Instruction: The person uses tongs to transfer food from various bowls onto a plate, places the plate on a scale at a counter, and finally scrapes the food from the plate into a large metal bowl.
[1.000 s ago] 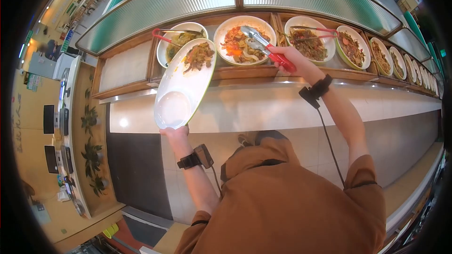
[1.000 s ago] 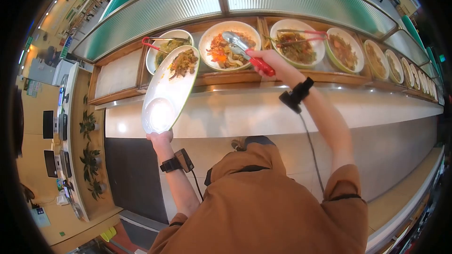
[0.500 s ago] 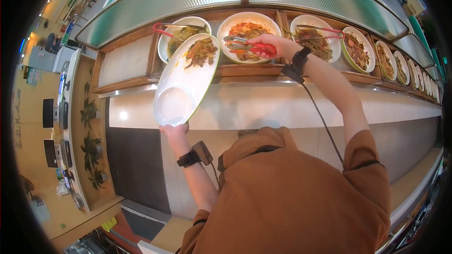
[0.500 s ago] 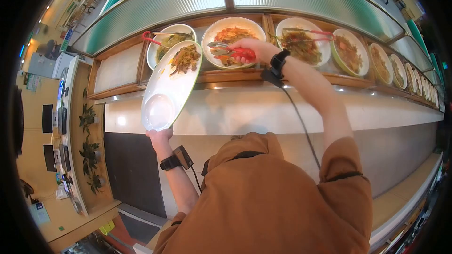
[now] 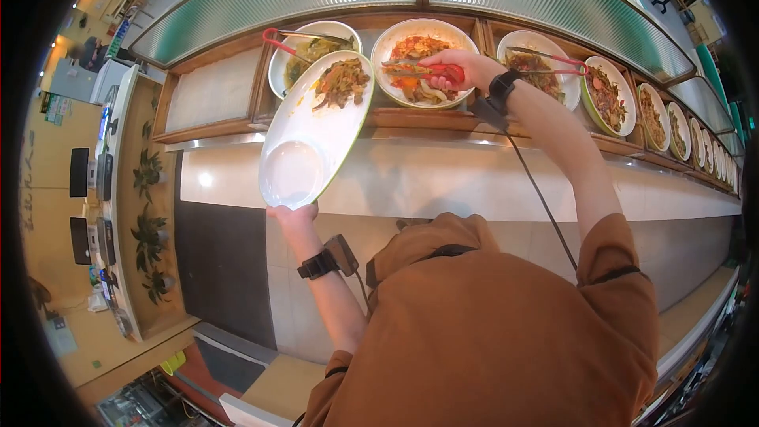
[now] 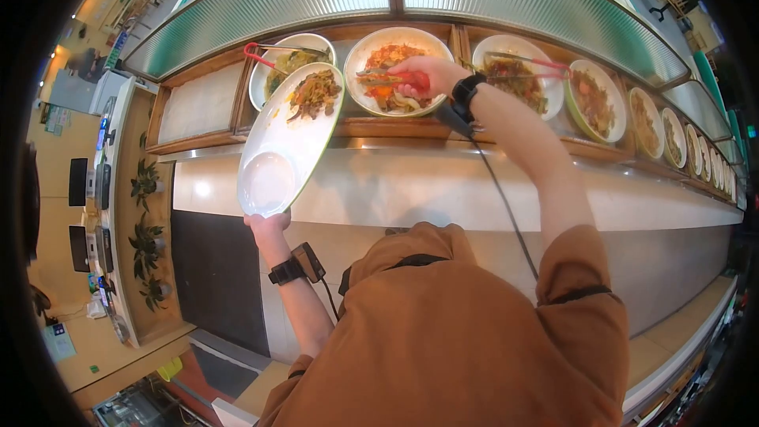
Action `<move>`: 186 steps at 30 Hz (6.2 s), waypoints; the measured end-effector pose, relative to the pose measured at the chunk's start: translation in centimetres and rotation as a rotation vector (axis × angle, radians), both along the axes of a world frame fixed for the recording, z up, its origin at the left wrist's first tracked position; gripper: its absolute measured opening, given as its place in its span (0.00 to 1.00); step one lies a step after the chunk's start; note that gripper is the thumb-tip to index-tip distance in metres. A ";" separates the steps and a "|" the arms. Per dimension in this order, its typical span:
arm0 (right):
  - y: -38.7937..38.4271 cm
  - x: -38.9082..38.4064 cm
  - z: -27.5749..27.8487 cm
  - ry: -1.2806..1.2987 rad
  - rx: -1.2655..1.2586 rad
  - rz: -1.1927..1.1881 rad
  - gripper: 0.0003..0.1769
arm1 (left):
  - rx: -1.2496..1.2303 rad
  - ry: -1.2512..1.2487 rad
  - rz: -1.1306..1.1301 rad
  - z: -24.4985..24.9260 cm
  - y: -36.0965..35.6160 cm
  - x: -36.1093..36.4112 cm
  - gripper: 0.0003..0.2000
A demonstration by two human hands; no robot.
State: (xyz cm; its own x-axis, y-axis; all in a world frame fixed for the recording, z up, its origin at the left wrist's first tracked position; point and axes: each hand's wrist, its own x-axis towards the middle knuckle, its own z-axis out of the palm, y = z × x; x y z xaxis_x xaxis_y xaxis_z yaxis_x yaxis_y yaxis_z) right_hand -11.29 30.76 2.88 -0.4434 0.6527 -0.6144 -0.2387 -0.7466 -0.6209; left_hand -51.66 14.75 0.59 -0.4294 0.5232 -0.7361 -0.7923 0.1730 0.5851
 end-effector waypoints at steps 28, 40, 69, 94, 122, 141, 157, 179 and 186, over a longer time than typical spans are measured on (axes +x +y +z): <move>-2.9 -4.4 9.4 -0.372 0.382 0.189 0.11 | 0.012 -0.079 0.062 -0.1 -0.3 0.1 0.20; -3.2 -9.8 9.0 -1.197 0.961 0.636 0.25 | 0.002 0.002 0.027 -0.1 -0.3 0.3 0.20; -3.7 2.0 7.9 -0.690 0.330 0.058 0.18 | -0.115 -0.069 0.189 1.8 -0.4 1.6 0.22; -2.4 0.8 2.5 -0.354 0.046 0.283 0.14 | -0.154 0.217 -0.123 -3.2 0.1 -2.2 0.17; -0.9 2.1 2.7 -0.345 0.133 0.130 0.09 | -0.021 0.022 -0.021 -3.5 -0.2 -1.9 0.21; -0.1 -0.3 7.3 -0.362 0.271 0.122 0.14 | -0.083 0.225 -0.204 -3.5 -0.1 -2.0 0.19; -2.0 -8.5 9.2 -0.451 0.348 0.334 0.07 | -0.034 -0.117 0.160 1.9 -0.4 1.4 0.22; -3.5 -8.5 8.3 -1.400 1.476 0.561 0.27 | -0.039 0.226 -0.096 -3.6 -0.2 -2.2 0.20; -0.4 -3.2 10.3 -1.222 1.061 0.383 0.30 | -0.025 0.029 0.023 -1.5 -0.2 -1.0 0.18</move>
